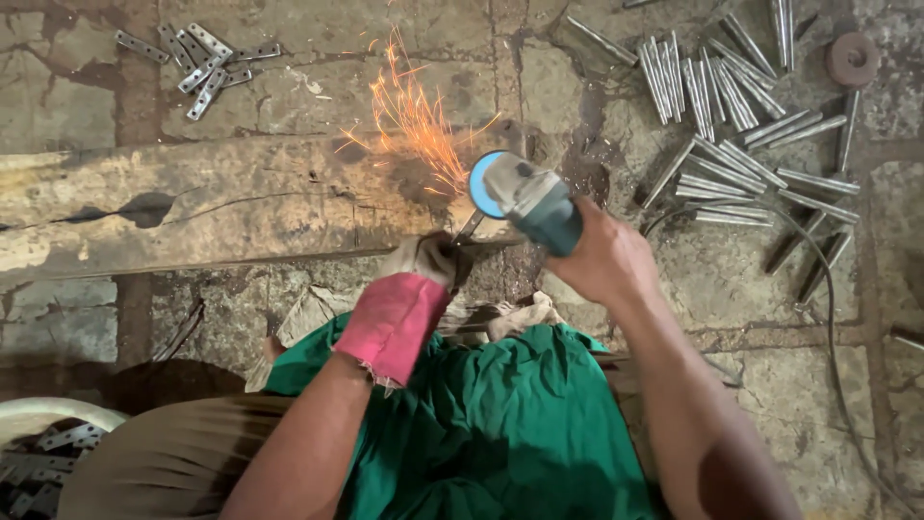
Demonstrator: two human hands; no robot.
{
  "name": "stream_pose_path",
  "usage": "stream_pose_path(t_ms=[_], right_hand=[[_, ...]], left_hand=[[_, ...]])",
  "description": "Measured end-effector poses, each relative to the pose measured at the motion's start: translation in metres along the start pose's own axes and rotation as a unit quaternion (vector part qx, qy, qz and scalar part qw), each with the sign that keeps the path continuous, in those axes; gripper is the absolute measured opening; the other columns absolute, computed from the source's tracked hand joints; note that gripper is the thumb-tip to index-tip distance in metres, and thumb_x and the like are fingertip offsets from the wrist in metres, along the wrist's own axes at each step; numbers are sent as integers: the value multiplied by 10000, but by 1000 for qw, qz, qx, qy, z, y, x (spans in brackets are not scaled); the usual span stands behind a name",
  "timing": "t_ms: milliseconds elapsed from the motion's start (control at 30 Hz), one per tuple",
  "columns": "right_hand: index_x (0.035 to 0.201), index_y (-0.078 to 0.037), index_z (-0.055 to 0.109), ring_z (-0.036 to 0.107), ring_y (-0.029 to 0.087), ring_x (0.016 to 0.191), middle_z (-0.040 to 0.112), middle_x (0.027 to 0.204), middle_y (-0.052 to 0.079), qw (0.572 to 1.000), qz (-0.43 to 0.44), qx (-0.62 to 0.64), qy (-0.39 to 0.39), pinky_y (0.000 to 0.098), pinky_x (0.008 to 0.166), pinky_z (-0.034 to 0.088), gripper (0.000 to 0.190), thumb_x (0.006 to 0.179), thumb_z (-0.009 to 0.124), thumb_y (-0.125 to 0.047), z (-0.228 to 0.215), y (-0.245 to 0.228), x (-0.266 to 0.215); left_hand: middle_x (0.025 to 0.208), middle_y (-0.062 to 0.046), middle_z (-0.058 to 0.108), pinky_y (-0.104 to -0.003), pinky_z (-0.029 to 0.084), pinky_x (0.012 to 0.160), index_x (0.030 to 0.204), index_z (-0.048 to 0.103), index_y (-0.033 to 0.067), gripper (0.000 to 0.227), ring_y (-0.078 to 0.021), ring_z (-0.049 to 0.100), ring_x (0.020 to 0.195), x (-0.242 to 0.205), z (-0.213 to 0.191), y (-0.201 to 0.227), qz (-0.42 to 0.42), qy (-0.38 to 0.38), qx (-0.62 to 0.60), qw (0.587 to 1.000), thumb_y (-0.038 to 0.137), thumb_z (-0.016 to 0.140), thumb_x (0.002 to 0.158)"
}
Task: Grinding and smoothing metal hinges and brackets on a wooden block using a hand-held angle grinder.
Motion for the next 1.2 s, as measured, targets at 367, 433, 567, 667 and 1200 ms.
stream_pose_path(t_ms=[367, 433, 567, 667, 1200], right_hand=[[1466, -114, 528, 694, 379, 1083, 715, 1177, 224, 1000, 9, 1, 20, 476, 943, 536, 961, 615, 863, -410, -4, 17, -1], [1472, -128, 524, 694, 376, 1080, 714, 1177, 221, 1000, 19, -9, 3, 476, 936, 538, 964, 615, 861, -411, -3, 9, -2], [1444, -141, 555, 716, 367, 1065, 735, 1169, 197, 998, 37, -16, -44, 469, 941, 556, 921, 621, 843, -436, 5, 12, -9], [1417, -128, 584, 727, 364, 1054, 746, 1148, 204, 998, 23, -31, -43, 460, 947, 558, 906, 613, 846, -453, 5, 16, -14], [1393, -89, 595, 697, 374, 1110, 716, 1203, 214, 999, 12, -26, -13, 474, 959, 537, 912, 591, 880, -415, 5, 31, -5]], left_hand=[[845, -149, 730, -470, 579, 705, 838, 763, 139, 163, -352, 708, 800, -23, 6, -14, -111, -178, -1, 978, 130, 600, 840], [846, -153, 730, -469, 578, 721, 826, 757, 130, 161, -355, 708, 820, -21, -1, -5, -92, -221, 5, 971, 117, 596, 830], [849, -160, 728, -467, 577, 753, 800, 744, 112, 157, -360, 707, 860, -15, -15, 10, -51, -303, 17, 952, 92, 588, 810], [851, -166, 727, -465, 576, 776, 781, 735, 99, 155, -364, 707, 891, -16, -22, 10, -26, -355, 25, 934, 72, 583, 795], [970, -230, 708, -478, 565, 721, 1009, 706, 68, 242, -434, 682, 889, -28, 33, -43, -257, -299, -27, 919, 200, 573, 856]])
Point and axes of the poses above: each hand's wrist, its own x-axis towards the middle knuckle, its own z-axis out of the palm, y = z × x, the point moved 9 cm from there along x, towards the middle knuckle
